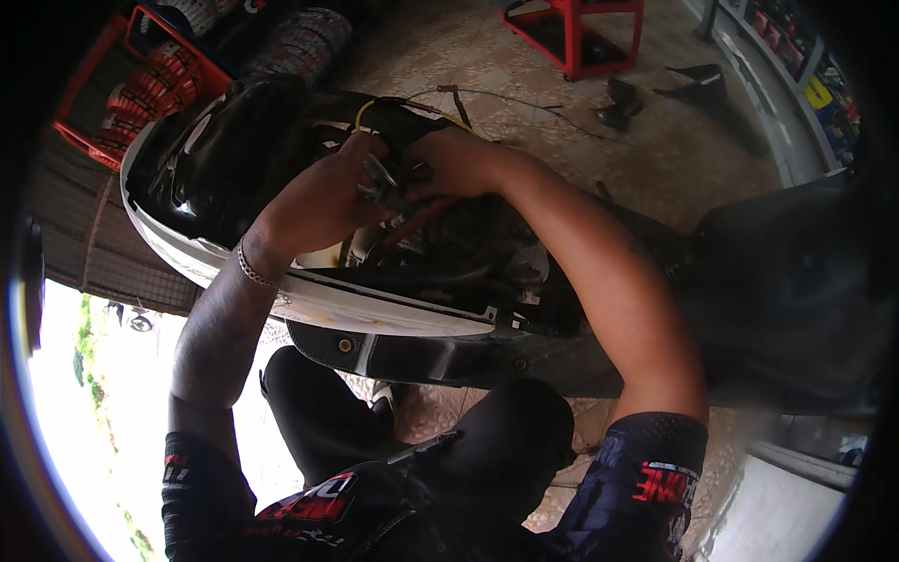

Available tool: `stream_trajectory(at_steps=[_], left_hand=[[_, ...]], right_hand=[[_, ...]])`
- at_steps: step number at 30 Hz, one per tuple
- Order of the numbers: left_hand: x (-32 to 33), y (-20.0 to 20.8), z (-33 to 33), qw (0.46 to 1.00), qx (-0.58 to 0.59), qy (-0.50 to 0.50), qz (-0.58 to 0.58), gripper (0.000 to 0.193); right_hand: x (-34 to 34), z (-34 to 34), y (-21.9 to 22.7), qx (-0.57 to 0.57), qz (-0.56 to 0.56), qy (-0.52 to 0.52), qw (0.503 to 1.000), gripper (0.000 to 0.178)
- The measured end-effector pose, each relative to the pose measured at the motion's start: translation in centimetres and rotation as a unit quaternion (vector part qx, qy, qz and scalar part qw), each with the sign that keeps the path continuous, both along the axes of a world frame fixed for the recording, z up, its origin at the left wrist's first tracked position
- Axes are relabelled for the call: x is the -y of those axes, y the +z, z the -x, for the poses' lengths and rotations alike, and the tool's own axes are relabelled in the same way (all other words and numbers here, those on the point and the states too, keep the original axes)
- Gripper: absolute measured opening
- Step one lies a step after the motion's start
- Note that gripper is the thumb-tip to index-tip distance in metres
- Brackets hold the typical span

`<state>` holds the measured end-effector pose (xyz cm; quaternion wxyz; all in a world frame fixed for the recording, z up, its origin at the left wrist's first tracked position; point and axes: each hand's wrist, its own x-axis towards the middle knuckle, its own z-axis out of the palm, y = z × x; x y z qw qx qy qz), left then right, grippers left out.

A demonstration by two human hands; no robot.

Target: The person works on a white motorcycle in a workshop, using a multimeter to test electrical connections under the seat and near the engine. They retrieve tools from a red cart, connect probes to wires, and adjust components while kneeling beside the bike.

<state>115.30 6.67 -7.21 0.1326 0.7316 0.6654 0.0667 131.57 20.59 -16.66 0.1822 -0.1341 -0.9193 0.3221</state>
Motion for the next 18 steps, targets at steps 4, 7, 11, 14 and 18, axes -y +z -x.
stream_trajectory(at_steps=[4, 7, 11, 14, 18], left_hand=[[-0.9, -1.2, 0.2, 0.999, -0.039, -0.005, 0.003, 0.051], [-1.3, -2.2, 0.5, 0.999, -0.040, -0.009, -0.008, 0.047], [-2.2, -3.3, 0.7, 0.999, 0.002, -0.022, -0.041, 0.044], [-2.4, -4.1, 0.6, 0.999, -0.001, -0.023, -0.047, 0.044], [-2.7, -4.4, 0.3, 0.998, -0.013, -0.016, -0.064, 0.046]], right_hand=[[-0.5, 0.2, -0.3, -0.017, -0.008, 0.014, 1.000, 0.044], [-0.8, 0.2, -0.2, 0.016, -0.014, 0.022, 1.000, 0.043], [-1.2, -0.1, -0.4, 0.007, -0.020, 0.043, 0.999, 0.042], [-1.3, 0.0, -1.0, -0.035, -0.015, 0.042, 0.998, 0.042], [-1.4, 0.6, -1.8, -0.047, -0.027, 0.042, 0.998, 0.041]])
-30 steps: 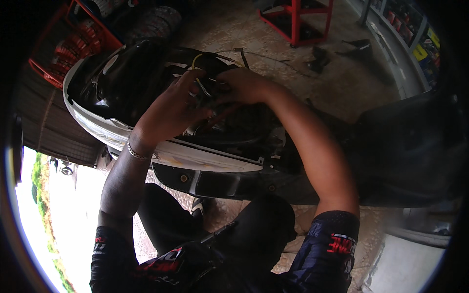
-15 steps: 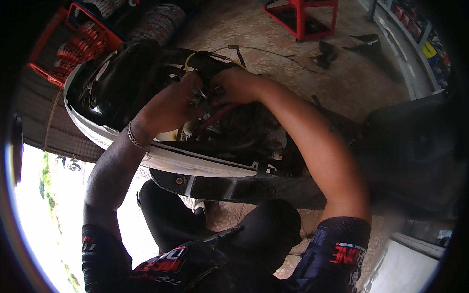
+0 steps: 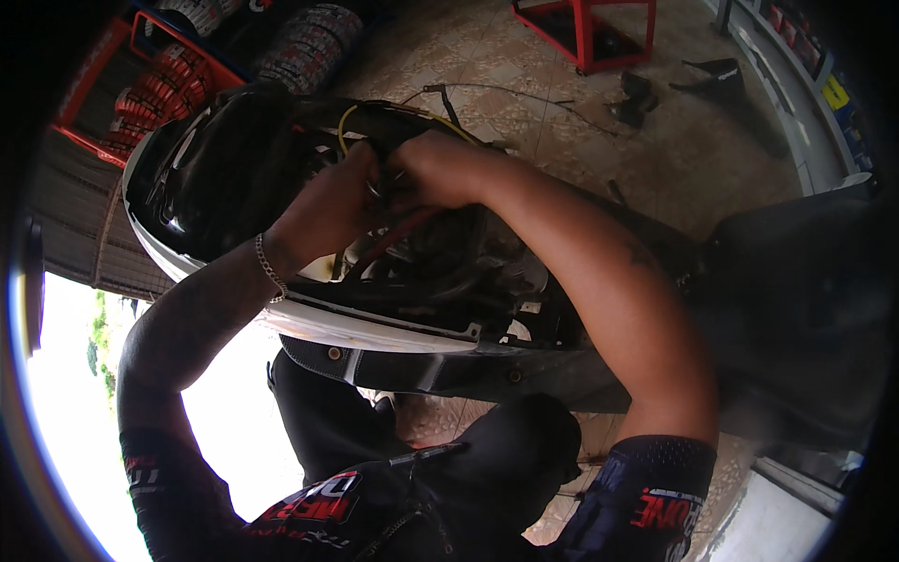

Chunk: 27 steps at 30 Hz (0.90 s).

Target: The person works on a white motorcycle in a workshop, using a multimeter to test electrical connections under the seat and near the engine. They retrieve tools from a red cart, connect probes to wires, and adjust components while kneeling beside the bike.

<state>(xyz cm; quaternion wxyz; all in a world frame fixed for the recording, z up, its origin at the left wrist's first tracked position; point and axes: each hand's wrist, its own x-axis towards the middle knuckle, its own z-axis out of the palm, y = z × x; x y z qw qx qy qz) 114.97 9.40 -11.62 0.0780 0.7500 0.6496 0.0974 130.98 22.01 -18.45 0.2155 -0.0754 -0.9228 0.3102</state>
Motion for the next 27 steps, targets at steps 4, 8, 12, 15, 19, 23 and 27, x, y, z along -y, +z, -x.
stream_trajectory(at_steps=[4, 8, 12, 15, 19, 23, 27], left_hand=[[-0.3, 0.1, -0.1, 1.000, 0.005, 0.014, -0.003, 0.045], [-0.6, 0.1, -0.1, 1.000, -0.012, 0.011, 0.009, 0.042], [-0.6, 0.1, 0.0, 1.000, -0.003, -0.017, 0.003, 0.039], [-0.7, 0.1, 0.1, 0.999, -0.015, -0.030, 0.004, 0.033], [-1.2, 0.1, 0.2, 0.996, -0.077, -0.034, 0.014, 0.027], [-1.3, 0.3, 0.3, 0.997, -0.061, -0.033, 0.018, 0.026], [-1.3, 0.3, 0.1, 0.998, -0.054, -0.020, 0.027, 0.026]], right_hand=[[0.4, -0.1, 0.3, -0.001, -0.007, 0.000, 1.000, 0.039], [0.8, -1.2, 1.7, 0.039, 0.062, -0.012, 0.997, 0.038], [1.0, -1.2, 3.4, 0.071, 0.137, -0.065, 0.986, 0.029], [1.4, -1.2, 3.6, 0.070, 0.008, -0.120, 0.990, 0.028], [1.4, -1.5, 3.3, 0.049, -0.043, -0.111, 0.992, 0.027], [1.6, -1.2, 2.8, 0.036, -0.071, -0.142, 0.987, 0.029], [2.2, -0.6, 2.4, -0.048, -0.023, -0.171, 0.984, 0.026]])
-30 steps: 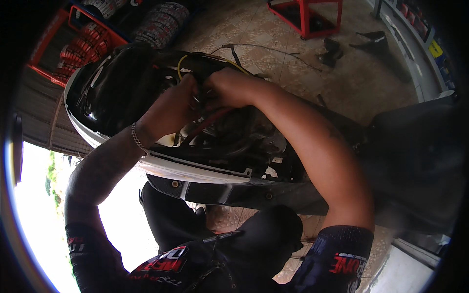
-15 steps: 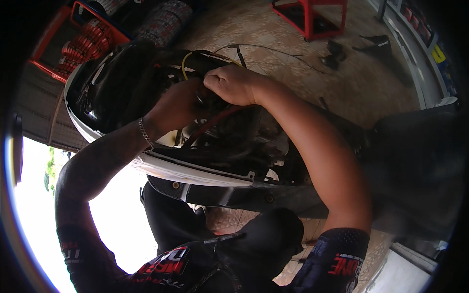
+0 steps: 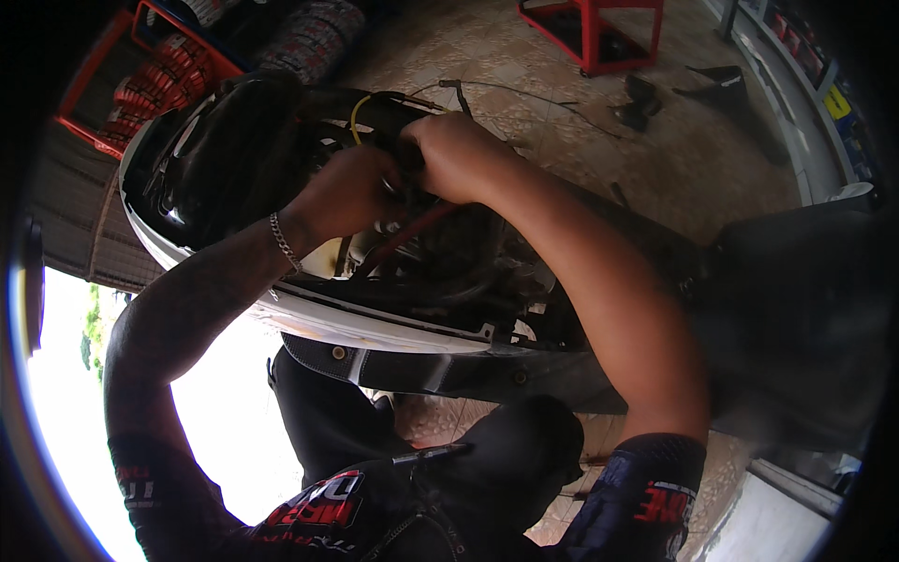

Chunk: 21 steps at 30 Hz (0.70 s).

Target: The person works on a white motorcycle in a workshop, using a multimeter to test electrical connections under the seat and near the engine. They retrieve tools from a red cart, connect probes to wires, and adjust components while kneeling beside the bike.

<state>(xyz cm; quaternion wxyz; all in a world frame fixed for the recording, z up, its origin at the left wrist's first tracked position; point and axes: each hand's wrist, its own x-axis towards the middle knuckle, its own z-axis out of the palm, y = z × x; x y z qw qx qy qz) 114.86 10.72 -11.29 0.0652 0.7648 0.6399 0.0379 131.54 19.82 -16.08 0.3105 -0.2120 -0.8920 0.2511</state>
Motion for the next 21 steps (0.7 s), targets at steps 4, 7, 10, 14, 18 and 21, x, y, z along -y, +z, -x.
stream_trajectory(at_steps=[4, 7, 10, 14, 18, 21], left_hand=[[0.0, 0.0, 0.0, 1.000, -0.007, -0.002, 0.010, 0.027], [-0.3, -0.1, 0.2, 1.000, -0.024, -0.016, 0.008, 0.028], [-0.4, -0.5, 0.3, 0.999, -0.042, -0.017, -0.008, 0.029], [-0.6, -0.8, 0.7, 1.000, -0.023, 0.000, -0.017, 0.033], [-0.9, -1.1, 0.9, 0.999, -0.038, -0.002, -0.003, 0.035], [-1.0, -1.1, 0.9, 0.998, -0.055, -0.008, 0.004, 0.035]], right_hand=[[-0.3, 0.2, -0.1, 0.025, 0.049, 0.019, 0.998, 0.027], [-0.2, 0.4, -0.5, 0.022, 0.041, 0.006, 0.999, 0.025], [0.2, 0.9, -0.9, -0.028, 0.049, -0.014, 0.998, 0.021], [0.6, 1.0, -0.6, -0.040, 0.068, -0.016, 0.997, 0.020], [1.3, 0.6, 0.0, 0.008, 0.060, -0.001, 0.998, 0.025], [1.8, 0.5, 0.2, 0.021, 0.046, 0.008, 0.999, 0.020]])
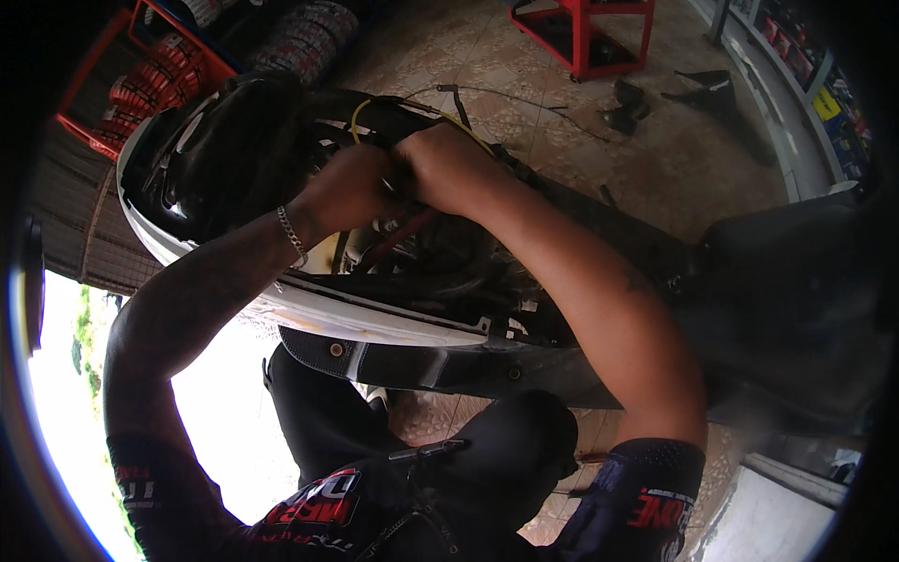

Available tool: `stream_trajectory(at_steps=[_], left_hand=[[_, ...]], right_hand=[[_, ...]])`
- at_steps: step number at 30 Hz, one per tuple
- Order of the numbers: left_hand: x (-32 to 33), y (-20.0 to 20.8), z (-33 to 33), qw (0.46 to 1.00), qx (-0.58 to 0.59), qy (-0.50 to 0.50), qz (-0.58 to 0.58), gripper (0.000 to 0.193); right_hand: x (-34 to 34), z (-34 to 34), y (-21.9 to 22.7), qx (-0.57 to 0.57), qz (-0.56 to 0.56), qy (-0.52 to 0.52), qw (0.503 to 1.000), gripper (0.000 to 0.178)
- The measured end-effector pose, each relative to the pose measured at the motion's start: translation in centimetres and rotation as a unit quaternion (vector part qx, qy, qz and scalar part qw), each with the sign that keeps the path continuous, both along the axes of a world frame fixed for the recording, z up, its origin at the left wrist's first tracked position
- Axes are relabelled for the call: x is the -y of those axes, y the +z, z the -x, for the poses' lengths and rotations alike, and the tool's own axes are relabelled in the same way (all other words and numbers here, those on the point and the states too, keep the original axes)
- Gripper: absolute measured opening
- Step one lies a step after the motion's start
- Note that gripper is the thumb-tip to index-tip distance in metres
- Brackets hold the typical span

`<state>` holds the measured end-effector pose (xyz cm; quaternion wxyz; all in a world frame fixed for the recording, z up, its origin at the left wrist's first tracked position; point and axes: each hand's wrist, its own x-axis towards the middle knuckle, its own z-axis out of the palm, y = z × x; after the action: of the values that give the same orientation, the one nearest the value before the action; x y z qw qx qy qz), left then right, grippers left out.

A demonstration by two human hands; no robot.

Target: The person works on a white motorcycle in a workshop, using a multimeter to test electrical connections under the seat and near the engine. They retrieve tools from a red cart, connect probes to wires, and adjust components while kneeling beside the bike.

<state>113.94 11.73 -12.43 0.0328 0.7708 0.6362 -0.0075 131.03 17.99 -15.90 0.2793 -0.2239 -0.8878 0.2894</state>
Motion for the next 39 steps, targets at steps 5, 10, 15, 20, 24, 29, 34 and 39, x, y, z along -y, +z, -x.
stream_trajectory(at_steps=[5, 10, 15, 20, 24, 29, 34, 39], left_hand=[[0.0, 0.0, 0.0, 1.000, 0.007, 0.011, -0.004, 0.033], [-0.2, -0.2, 0.3, 0.999, 0.050, 0.011, -0.001, 0.033], [-0.4, -0.3, 0.6, 0.999, 0.043, 0.023, 0.009, 0.036], [-0.3, -0.1, 0.3, 0.998, 0.047, 0.040, 0.011, 0.055], [-0.1, 0.4, -0.1, 0.997, 0.048, 0.055, 0.009, 0.061], [0.1, 0.5, 0.0, 0.997, 0.066, 0.039, 0.003, 0.058], [-0.1, 0.2, 0.4, 0.997, 0.078, 0.029, -0.004, 0.058], [-0.5, 0.4, 0.2, 0.996, 0.060, 0.049, 0.037, 0.059]], right_hand=[[-0.4, -0.5, -0.1, 0.042, 0.000, 0.032, 0.999, 0.022], [-0.8, 0.3, 0.5, 0.097, -0.055, 0.024, 0.993, 0.026], [-0.5, 0.3, 2.0, 0.161, -0.072, 0.033, 0.984, 0.027], [-0.3, 0.0, 2.2, 0.159, -0.109, 0.054, 0.980, 0.025], [-0.8, 0.4, 1.7, 0.189, -0.130, 0.070, 0.971, 0.022], [-1.1, 0.5, 2.0, 0.260, -0.119, 0.049, 0.957, 0.022], [-0.8, -0.3, 1.9, 0.244, -0.157, 0.043, 0.956, 0.021], [-1.4, 0.1, 0.5, 0.153, -0.238, 0.091, 0.955, 0.027]])
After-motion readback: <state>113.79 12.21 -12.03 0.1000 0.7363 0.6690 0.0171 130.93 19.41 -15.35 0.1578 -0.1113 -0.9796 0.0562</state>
